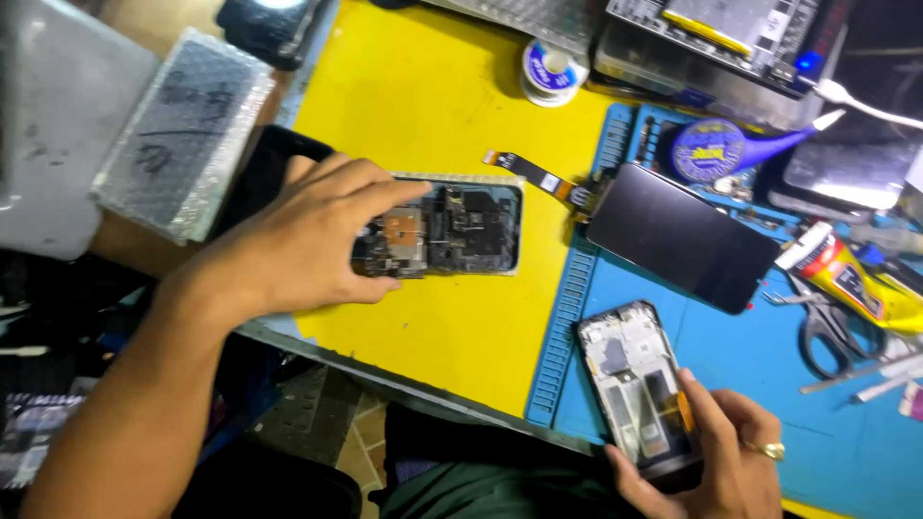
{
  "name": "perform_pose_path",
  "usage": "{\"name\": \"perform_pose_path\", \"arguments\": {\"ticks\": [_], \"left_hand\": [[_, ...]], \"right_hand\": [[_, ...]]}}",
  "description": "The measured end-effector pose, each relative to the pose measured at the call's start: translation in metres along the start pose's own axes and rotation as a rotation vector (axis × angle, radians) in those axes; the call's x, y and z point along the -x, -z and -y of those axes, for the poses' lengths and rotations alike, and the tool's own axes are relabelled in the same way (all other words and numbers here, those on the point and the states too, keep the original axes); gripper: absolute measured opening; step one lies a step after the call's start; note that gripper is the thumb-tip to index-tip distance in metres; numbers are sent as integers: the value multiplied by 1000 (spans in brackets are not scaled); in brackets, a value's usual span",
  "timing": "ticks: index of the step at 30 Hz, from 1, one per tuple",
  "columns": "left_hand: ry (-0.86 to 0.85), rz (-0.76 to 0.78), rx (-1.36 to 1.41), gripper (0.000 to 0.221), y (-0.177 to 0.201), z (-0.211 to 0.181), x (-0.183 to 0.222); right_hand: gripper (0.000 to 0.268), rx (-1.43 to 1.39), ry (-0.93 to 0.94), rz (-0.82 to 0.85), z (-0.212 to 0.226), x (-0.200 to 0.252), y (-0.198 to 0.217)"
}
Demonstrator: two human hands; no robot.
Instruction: Assembling internal components of a smartphone, including connecting ribbon cables and placing the battery into the frame.
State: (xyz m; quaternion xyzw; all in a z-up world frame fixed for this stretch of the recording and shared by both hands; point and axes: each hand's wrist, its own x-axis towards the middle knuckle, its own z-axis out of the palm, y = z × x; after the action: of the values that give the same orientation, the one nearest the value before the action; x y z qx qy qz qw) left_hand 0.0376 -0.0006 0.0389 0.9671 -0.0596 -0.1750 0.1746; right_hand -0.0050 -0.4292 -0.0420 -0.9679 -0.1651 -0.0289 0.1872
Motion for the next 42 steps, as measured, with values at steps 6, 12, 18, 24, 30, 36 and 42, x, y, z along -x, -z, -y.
{"name": "perform_pose_path", "arguments": {"ticks": [6,12,18,24,30,36,42], "left_hand": [[-13,-5,-69,102,9,4,10],[1,-77,-7,98,24,-3,21],[-290,-213,191,96,-1,-33,11],[-568,-314,388,92,-53,-78,-20],[-604,-367,420,92,-76,-107,-42],[-706,-406,303,95,-73,-133,-47],[-842,-299,137,87,-60,-151,-49]], "right_hand": [[112,-33,-38,79,5,-2,9],[117,-50,-100,13,10,5,0],[120,-47,-27,-92,7,-2,-1],[113,-32,-97,9,23,17,-16],[122,-182,-145,124,16,11,-5],[47,-636,9,88,2,-36,38],[52,-1224,-300,255,-1,-70,37]]}}
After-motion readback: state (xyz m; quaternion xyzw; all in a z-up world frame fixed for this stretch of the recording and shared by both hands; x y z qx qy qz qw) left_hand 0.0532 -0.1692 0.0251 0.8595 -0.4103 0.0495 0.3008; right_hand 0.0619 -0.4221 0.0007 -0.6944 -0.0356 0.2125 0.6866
